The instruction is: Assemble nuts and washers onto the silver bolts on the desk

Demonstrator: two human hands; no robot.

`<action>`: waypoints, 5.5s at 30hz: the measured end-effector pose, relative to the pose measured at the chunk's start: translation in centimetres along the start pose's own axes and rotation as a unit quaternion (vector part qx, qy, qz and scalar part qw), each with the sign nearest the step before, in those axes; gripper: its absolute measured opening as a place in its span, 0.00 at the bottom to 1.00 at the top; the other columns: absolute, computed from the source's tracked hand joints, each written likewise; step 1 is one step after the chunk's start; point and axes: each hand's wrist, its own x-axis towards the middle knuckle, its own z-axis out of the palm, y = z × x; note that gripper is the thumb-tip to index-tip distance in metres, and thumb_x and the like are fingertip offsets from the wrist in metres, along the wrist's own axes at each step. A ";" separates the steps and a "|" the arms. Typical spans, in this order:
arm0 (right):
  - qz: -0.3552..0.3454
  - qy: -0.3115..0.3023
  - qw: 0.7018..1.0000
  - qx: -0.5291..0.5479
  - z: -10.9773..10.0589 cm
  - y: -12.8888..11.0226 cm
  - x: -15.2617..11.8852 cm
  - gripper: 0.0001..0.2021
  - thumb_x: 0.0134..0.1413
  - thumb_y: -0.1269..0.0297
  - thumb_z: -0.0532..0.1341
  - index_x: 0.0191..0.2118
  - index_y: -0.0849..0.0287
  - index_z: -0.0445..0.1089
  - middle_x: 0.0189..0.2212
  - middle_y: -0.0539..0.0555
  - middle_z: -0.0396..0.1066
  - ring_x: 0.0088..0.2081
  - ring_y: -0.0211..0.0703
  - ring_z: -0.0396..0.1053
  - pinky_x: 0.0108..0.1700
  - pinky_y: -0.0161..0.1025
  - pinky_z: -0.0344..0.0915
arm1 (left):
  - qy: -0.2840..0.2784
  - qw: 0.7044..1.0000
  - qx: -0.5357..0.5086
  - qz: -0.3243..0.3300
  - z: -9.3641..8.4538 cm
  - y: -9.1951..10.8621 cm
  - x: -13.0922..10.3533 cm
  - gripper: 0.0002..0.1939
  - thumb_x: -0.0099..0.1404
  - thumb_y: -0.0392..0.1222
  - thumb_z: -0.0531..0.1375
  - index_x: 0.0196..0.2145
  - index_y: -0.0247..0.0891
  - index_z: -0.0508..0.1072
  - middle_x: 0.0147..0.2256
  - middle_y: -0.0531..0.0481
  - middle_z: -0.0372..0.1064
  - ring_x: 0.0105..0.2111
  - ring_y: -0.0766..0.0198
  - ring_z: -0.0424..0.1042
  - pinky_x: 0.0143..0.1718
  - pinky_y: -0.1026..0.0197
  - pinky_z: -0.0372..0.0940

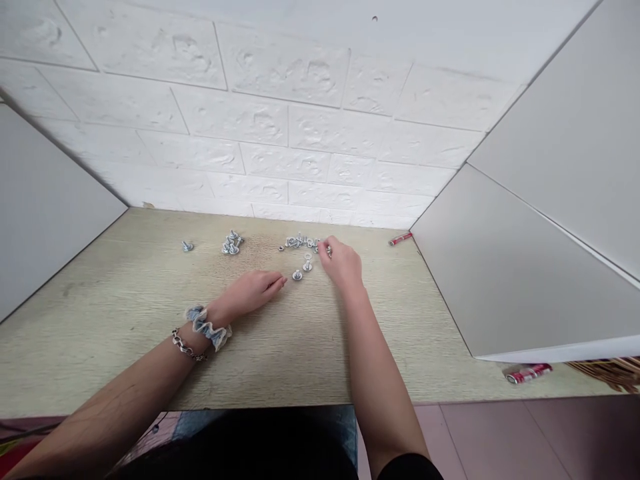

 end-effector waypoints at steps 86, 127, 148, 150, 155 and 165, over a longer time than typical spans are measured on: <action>-0.155 -0.242 0.958 -0.003 5.1 -5.1 4.0 0.08 0.54 0.66 0.54 0.36 0.59 0.69 0.34 0.53 0.71 0.36 0.39 0.66 0.31 0.32 0.55 | 0.214 0.673 -0.683 -0.188 0.1 -0.7 1.2 0.20 0.42 0.44 0.69 0.25 0.35 0.62 0.19 0.57 0.61 0.19 0.74 0.59 0.22 0.71 0.53; -0.086 -0.044 0.907 0.409 3.1 -5.4 -3.6 0.09 0.47 0.67 0.58 0.36 0.58 0.71 0.31 0.51 0.72 0.28 0.36 0.67 0.32 0.34 0.66 | 0.045 0.508 -0.850 -0.129 0.2 -0.1 0.4 0.14 0.56 0.43 0.63 0.32 0.36 0.60 0.22 0.60 0.47 0.16 0.78 0.47 0.20 0.72 0.55; -0.197 -0.003 0.905 0.376 2.7 -5.7 -4.2 0.12 0.52 0.73 0.55 0.40 0.55 0.72 0.36 0.53 0.72 0.38 0.38 0.69 0.38 0.35 0.68 | 0.076 0.570 -0.799 -0.177 1.1 -0.1 0.6 0.14 0.59 0.49 0.58 0.28 0.36 0.59 0.17 0.61 0.44 0.14 0.76 0.43 0.20 0.70 0.53; -0.216 0.008 0.908 0.358 2.8 -5.6 -4.2 0.11 0.53 0.72 0.55 0.40 0.55 0.71 0.36 0.53 0.72 0.39 0.39 0.69 0.42 0.36 0.67 | 0.076 0.588 -0.785 -0.177 1.1 -0.1 0.6 0.15 0.58 0.50 0.57 0.27 0.36 0.58 0.17 0.61 0.45 0.15 0.75 0.44 0.19 0.70 0.52; -0.279 0.029 0.906 0.318 2.9 -5.5 -4.2 0.12 0.56 0.71 0.53 0.42 0.55 0.70 0.37 0.54 0.71 0.40 0.39 0.69 0.43 0.37 0.67 | 0.086 0.628 -0.751 -0.186 1.2 -0.2 0.6 0.16 0.58 0.53 0.56 0.28 0.36 0.60 0.18 0.59 0.50 0.15 0.74 0.47 0.19 0.70 0.52; -0.300 0.012 0.921 0.248 3.2 -4.8 -3.9 0.12 0.58 0.71 0.51 0.43 0.59 0.69 0.39 0.57 0.69 0.41 0.41 0.67 0.44 0.40 0.67 | 0.086 0.695 -0.688 -0.190 1.9 -0.1 0.7 0.24 0.55 0.61 0.56 0.28 0.33 0.67 0.24 0.48 0.64 0.23 0.67 0.64 0.25 0.67 0.57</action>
